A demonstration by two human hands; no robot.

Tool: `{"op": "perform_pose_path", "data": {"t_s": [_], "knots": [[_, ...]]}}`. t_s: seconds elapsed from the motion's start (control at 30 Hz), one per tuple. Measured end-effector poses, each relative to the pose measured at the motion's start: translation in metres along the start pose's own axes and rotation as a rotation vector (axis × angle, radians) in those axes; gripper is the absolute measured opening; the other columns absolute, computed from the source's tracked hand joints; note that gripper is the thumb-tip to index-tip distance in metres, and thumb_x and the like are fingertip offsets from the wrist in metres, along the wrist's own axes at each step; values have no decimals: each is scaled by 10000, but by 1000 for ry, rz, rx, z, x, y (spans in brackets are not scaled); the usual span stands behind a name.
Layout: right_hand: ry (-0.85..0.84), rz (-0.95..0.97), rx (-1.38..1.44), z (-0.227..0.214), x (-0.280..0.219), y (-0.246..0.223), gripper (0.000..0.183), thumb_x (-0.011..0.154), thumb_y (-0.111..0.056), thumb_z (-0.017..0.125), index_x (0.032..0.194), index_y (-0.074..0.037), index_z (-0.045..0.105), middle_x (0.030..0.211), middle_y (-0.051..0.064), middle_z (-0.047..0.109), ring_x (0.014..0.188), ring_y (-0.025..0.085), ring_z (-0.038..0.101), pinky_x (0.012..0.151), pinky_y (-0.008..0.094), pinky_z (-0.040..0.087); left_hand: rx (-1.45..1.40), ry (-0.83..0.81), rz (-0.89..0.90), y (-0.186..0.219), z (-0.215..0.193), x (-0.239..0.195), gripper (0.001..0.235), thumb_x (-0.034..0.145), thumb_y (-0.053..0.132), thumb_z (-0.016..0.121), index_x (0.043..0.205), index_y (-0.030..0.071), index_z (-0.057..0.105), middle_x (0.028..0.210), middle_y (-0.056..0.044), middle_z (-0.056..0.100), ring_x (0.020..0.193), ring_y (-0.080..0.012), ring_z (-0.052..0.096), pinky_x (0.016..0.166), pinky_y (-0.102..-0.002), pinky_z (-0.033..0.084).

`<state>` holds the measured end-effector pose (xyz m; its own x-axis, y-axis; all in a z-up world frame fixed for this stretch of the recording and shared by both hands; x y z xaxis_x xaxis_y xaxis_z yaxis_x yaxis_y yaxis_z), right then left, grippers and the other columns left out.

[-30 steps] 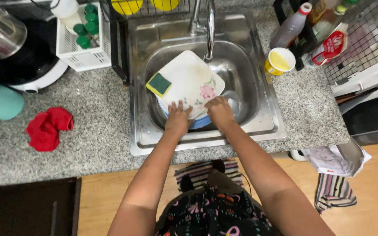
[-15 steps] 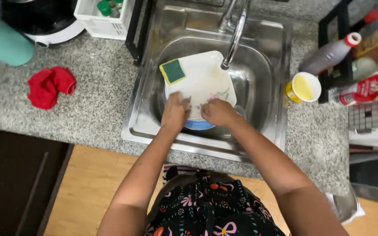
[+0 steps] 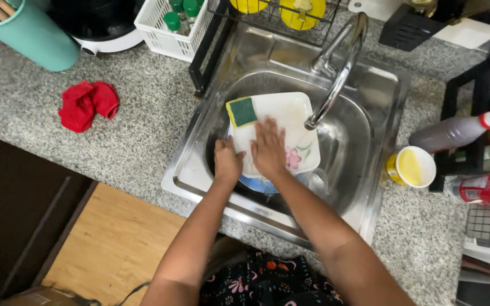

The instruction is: The person washes several plates in a kitchen sink using a sponge and running water. They scrub and rinse a pink divided plate, a white square plate with a floral pattern, and a white rectangular plate, placing each cleaned item into a dish rack.

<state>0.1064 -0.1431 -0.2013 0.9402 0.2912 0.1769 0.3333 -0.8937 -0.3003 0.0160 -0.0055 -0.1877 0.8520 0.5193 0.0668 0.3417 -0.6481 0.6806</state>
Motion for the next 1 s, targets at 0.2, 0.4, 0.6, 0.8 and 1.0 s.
{"op": "perform_pose_path", "data": {"t_s": [0.2,0.4,0.6,0.8,1.0], "knots": [[-165,-383,146,-11,19,-5,689,979,-426,544,1537,-66,362,1650,227,225,1549,382,147,1228,628,56,-165,29,-17,17,-15,3,698,724,4,847,1351,-47,543,1134,-244,603,1014,-399,616,892,-457,518],[121,55,58,14,36,-28,789,961,-292,574,1641,-23,278,1674,286,177,1568,471,103,1196,707,77,-365,10,-176,-10,6,11,502,740,7,847,1172,-17,594,868,-113,671,763,-226,672,725,-344,572],[-43,-329,200,-37,64,-57,709,961,-315,671,1595,-203,372,1666,243,204,1532,431,175,1108,745,174,-379,-69,-235,-18,12,17,447,773,56,827,1154,-14,603,848,-89,690,732,-192,681,721,-318,572],[-14,-333,171,-16,60,-14,489,860,-306,685,1304,-119,603,1445,206,481,1376,375,423,1113,533,390,-469,-100,-289,-30,22,20,386,778,35,780,1136,-21,647,848,-65,710,741,-152,674,715,-298,565],[124,-78,-83,-13,44,3,343,938,-379,699,1041,-57,645,1063,179,623,963,348,654,669,480,567,-602,-162,-295,-31,24,16,362,767,15,737,1119,-43,679,848,-52,702,745,-133,652,691,-269,534]]}}
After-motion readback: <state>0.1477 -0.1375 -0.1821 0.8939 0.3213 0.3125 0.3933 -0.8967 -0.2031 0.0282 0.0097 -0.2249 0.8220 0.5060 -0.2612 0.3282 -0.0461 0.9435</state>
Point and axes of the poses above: each hand's wrist, its own x-axis towards the middle knuckle, its own z-axis out of the palm, y = z × x, the point moved 1 cm from there along x, towards the middle knuckle
